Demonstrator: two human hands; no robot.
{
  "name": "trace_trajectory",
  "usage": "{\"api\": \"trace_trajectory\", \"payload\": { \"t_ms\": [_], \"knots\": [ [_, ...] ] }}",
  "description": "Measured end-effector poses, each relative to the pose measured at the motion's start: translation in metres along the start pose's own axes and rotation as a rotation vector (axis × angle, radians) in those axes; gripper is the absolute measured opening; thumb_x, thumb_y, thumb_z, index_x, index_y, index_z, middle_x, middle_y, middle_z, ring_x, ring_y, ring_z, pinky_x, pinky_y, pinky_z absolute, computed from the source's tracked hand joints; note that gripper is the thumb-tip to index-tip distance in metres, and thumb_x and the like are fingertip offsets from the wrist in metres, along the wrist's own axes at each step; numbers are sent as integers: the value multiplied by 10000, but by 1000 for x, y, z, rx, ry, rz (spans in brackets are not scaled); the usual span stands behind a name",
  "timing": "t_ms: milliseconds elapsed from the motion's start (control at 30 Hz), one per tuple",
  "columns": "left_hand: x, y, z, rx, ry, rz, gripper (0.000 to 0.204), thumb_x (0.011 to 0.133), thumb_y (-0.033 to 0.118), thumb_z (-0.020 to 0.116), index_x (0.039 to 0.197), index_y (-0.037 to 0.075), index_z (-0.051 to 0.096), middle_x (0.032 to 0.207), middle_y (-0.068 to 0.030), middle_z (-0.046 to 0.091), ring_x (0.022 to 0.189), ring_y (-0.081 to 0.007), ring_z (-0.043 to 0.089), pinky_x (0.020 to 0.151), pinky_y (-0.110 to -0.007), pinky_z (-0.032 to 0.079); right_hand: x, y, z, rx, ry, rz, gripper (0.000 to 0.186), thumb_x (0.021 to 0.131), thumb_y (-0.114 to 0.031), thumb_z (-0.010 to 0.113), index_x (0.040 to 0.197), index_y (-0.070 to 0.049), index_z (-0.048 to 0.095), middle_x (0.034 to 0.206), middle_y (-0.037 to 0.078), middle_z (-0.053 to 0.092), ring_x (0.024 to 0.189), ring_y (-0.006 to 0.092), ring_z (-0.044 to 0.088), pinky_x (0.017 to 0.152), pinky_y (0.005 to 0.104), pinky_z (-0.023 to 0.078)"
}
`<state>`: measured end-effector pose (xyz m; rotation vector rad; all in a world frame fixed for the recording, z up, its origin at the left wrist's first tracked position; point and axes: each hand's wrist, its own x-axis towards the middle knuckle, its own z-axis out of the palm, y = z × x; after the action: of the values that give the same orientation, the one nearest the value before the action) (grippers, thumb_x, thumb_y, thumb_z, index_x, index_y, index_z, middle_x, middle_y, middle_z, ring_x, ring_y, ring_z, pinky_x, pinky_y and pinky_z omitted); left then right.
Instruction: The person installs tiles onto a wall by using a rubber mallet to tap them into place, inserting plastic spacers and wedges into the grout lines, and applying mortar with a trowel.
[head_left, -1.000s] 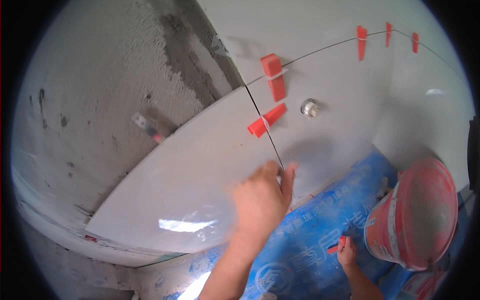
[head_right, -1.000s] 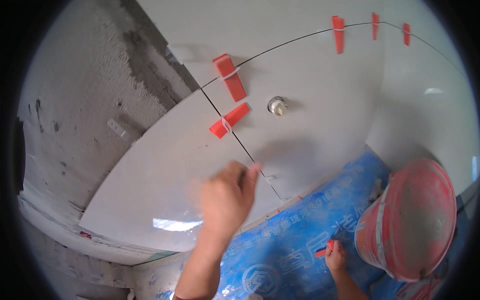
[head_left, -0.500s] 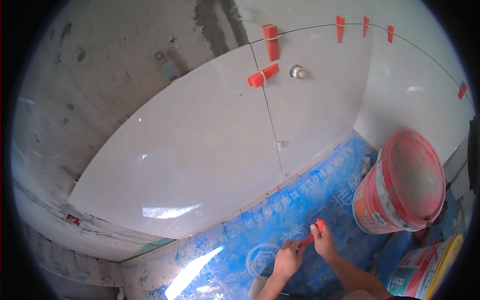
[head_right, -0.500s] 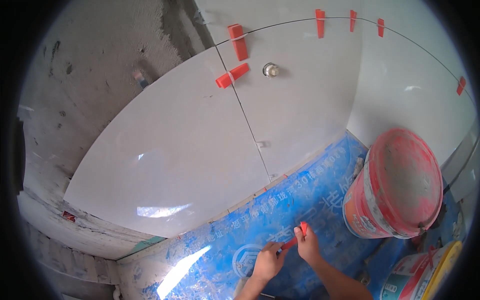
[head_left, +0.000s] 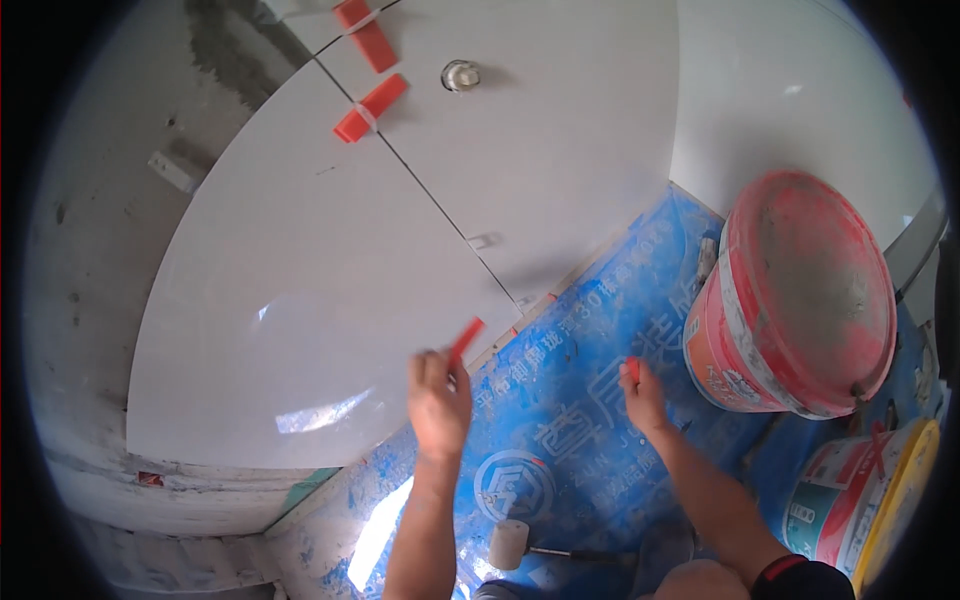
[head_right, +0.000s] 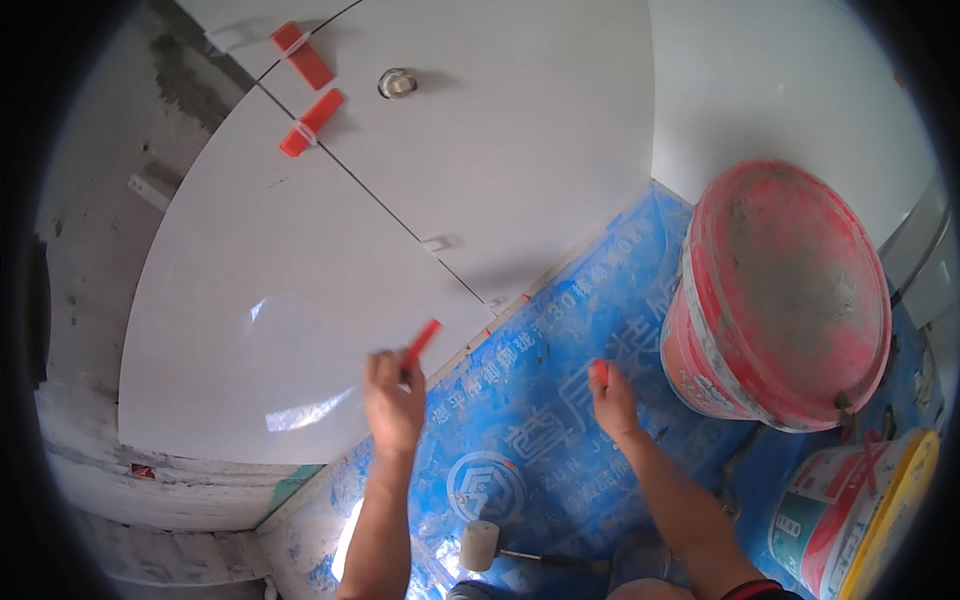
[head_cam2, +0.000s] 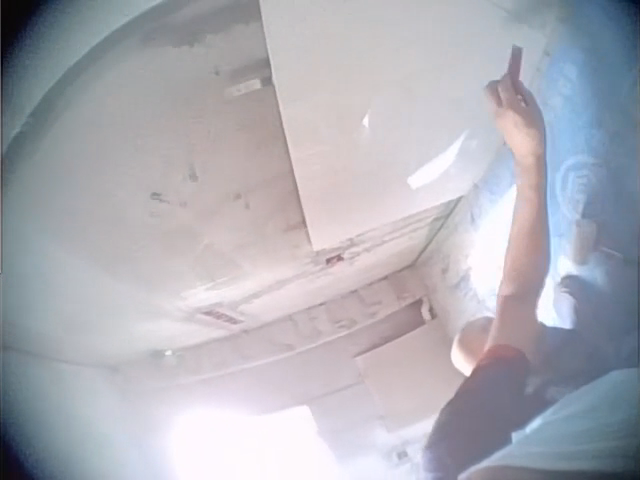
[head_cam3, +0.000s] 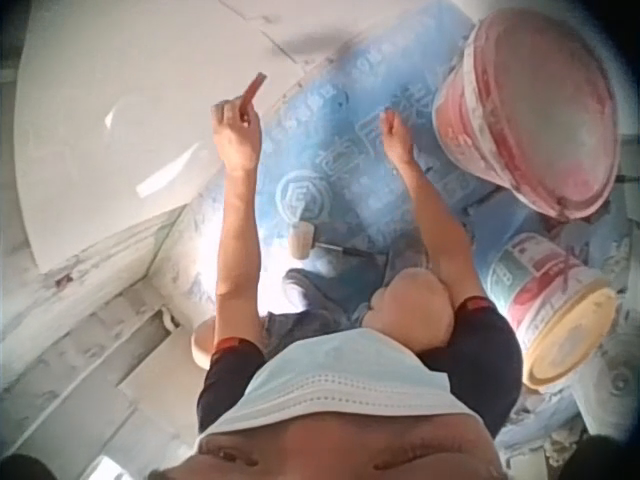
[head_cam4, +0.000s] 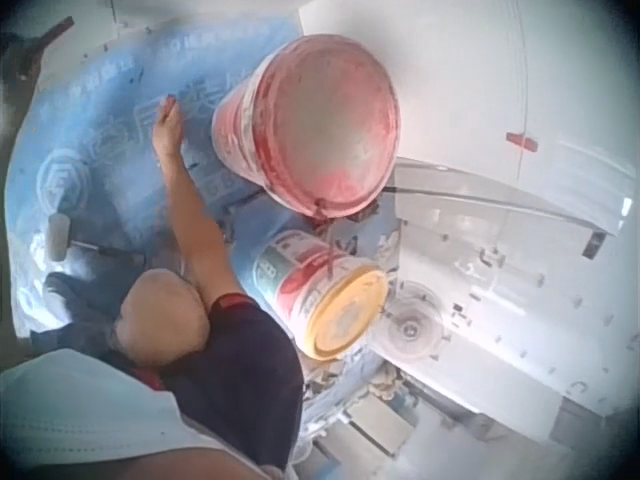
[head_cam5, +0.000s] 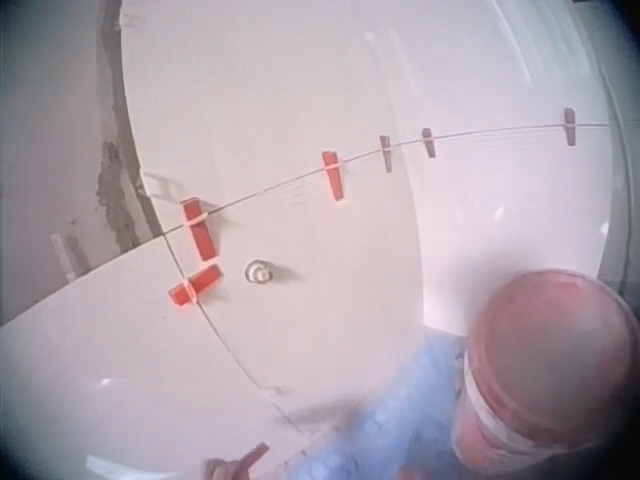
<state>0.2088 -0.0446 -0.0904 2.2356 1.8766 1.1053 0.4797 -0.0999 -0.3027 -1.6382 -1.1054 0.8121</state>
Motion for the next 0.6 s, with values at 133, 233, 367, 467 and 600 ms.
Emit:
{"api": "trace_trajectory", "payload": {
  "t_ms": [133, 233, 367, 467, 600],
  "knots": [
    [55, -5, 9, 167, 146, 143, 138, 841, -11, 666, 976, 3, 645, 987, -150, 586, 718, -316, 619, 592, -395, 523, 4, 29, 8, -239, 39, -94, 198, 952, -214, 576, 1067, -54, 591, 920, 217, 648, 874, 467, 598, 738, 490, 497],
    [77, -4, 25, 222, 202, 220, 141, 838, -22, 673, 973, 3, 645, 979, -134, 579, 687, -267, 612, 577, -358, 517, 0, 26, 12, -312, 66, -132, 182, 915, -161, 605, 1060, -53, 586, 955, 222, 638, 889, 464, 600, 747, 491, 499],
    [85, -11, 31, 235, 215, 283, 164, 826, -38, 688, 980, -1, 643, 980, -117, 575, 638, -212, 594, 561, -311, 510, -1, 20, 9, -267, 44, -125, 185, 878, -104, 626, 1049, -50, 584, 970, 220, 633, 895, 454, 604, 746, 481, 507],
    [86, -18, 38, 248, 222, 328, 174, 812, -41, 702, 970, -1, 642, 971, -108, 568, 617, -201, 585, 545, -302, 508, 2, 18, 7, -302, 38, -158, 193, 866, -89, 637, 1045, -41, 583, 974, 215, 633, 889, 447, 611, 741, 470, 515],
    [85, -21, 42, 257, 205, 359, 191, 797, -47, 713, 968, 5, 644, 968, -109, 566, 622, -195, 591, 530, -301, 506, 0, 25, 10, -307, 41, -218, 207, 852, -70, 645, 1043, -21, 581, 975, 208, 631, 877, 440, 620, 740, 457, 524]
  ]
}}
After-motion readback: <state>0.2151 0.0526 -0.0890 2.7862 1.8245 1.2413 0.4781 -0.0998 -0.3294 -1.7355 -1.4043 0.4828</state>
